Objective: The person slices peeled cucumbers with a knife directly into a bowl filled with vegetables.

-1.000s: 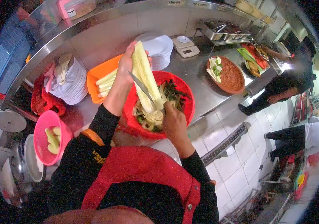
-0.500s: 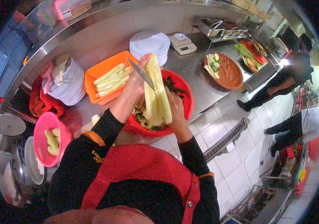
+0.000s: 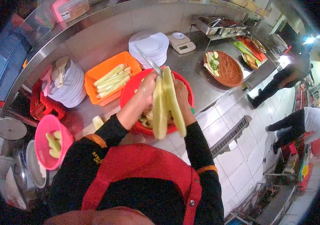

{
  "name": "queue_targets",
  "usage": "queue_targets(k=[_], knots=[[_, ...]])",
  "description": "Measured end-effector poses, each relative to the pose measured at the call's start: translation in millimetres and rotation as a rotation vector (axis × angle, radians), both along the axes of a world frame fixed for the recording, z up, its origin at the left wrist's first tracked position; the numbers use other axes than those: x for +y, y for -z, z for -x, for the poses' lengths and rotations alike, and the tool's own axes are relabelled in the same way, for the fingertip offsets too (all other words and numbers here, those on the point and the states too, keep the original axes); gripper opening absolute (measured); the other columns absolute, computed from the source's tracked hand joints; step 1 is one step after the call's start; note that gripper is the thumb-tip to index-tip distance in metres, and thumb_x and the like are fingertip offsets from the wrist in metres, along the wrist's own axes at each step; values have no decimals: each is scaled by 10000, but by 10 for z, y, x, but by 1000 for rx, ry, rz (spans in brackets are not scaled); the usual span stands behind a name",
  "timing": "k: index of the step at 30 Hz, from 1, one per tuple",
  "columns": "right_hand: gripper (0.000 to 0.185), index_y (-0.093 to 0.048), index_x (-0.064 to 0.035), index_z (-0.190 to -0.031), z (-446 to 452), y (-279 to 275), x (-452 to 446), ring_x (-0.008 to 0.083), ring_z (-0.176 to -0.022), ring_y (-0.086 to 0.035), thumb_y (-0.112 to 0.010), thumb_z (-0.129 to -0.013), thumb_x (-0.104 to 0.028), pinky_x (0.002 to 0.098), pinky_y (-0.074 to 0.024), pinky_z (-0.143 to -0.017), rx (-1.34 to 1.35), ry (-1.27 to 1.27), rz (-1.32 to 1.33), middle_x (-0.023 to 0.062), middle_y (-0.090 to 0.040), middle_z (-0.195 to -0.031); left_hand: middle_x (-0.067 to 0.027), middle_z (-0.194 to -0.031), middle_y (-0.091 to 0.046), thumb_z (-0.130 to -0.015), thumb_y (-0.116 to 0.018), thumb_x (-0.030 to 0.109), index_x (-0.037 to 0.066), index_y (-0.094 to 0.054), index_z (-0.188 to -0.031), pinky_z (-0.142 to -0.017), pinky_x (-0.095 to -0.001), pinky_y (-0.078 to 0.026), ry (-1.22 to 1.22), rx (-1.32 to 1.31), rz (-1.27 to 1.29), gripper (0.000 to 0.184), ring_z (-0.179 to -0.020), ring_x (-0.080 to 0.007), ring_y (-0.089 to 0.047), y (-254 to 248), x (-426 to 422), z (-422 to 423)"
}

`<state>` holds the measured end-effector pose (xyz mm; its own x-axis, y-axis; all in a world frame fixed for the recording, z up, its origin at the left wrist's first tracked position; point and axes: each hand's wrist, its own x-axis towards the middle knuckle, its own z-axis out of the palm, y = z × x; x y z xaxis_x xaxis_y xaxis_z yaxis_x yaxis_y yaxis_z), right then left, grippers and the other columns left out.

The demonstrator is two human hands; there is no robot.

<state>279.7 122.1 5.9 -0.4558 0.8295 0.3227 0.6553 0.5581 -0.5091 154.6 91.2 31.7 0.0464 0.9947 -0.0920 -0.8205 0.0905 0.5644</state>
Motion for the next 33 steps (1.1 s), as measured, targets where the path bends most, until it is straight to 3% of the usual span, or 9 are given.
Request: queue_targets(k=[6, 8, 10, 13, 16, 24, 28, 31, 33], knots=[[329, -424, -86, -1105, 146, -259, -19, 377, -723, -607, -490, -815, -227, 469, -479, -602, -128, 134, -131, 213, -571, -764, -105, -966, -596, -938, -301, 393, 65, -506, -1112, -737, -357, -492, 113, -190, 108, 424, -839, -212, -597, 136, 39, 137], [282, -435, -94, -1068, 189, -151, 57, 372, -746, -613, -478, -827, -236, 459, -489, -614, -180, 249, -334, 201, -566, -800, -141, -1140, -544, -910, -285, 516, 33, -441, -1225, -898, -360, -422, 335, -192, -125, 597, -1027, -217, -535, 177, -128, 232], [276, -438, -92, -1053, 285, -237, 106, 365, -740, -612, -488, -819, -231, 452, -492, -617, -261, 282, -264, 187, -562, -817, -130, -1115, -552, -894, -364, 512, 46, -456, -1201, -831, -340, -476, 310, -205, -91, 566, -988, -198, -557, 234, -214, 242], [255, -444, -98, -1020, 322, -162, 126, 354, -735, -608, -506, -805, -220, 440, -499, -617, -371, 245, -295, 165, -557, -844, -84, -903, -603, -833, -595, 296, 56, -445, -1155, -610, -324, -560, 224, 11, -108, 430, -762, -172, -621, 327, -305, 271], [224, -446, -111, -998, 349, -260, 45, 341, -732, -607, -510, -803, -201, 427, -504, -604, -402, 164, -395, 151, -555, -867, -82, -819, -601, -806, -610, 168, 50, -390, -1174, -605, -348, -563, 131, 280, -120, 445, -688, -190, -622, 230, -409, 286], [228, -478, -138, -1053, 52, -167, 192, 317, -723, -609, -465, -827, -160, 405, -500, -561, -533, 171, -408, 132, -566, -844, -113, -756, -589, -768, -591, 25, 47, -305, -1248, -530, -339, -531, 364, 306, 67, 559, -621, -205, -607, 286, -1042, 1013], [248, -504, -145, -1072, -53, -30, 78, 324, -745, -605, -465, -827, -144, 420, -493, -599, -571, 8, -418, 139, -564, -817, -98, -830, -580, -726, -656, 36, 42, -358, -1260, -538, -310, -527, 301, 411, 426, 611, -638, -182, -589, 660, -1453, 1521], [194, -577, -127, -1003, -94, 172, -31, 328, -796, -598, -516, -822, -161, 440, -458, -659, -427, -99, -27, 137, -596, -980, -88, -928, -577, -627, -735, 108, 3, -440, -1164, -657, -301, -494, -134, 931, 219, 622, -769, -165, -573, 510, -1892, 1727], [212, -577, -119, -1020, -311, 308, 16, 336, -777, -594, -530, -819, -171, 437, -456, -654, -423, -374, -235, 150, -599, -906, -84, -898, -601, -609, -753, 174, -18, -494, -1086, -702, -311, -484, -253, 1049, 216, 575, -781, -182, -581, 765, -2161, 1952]])
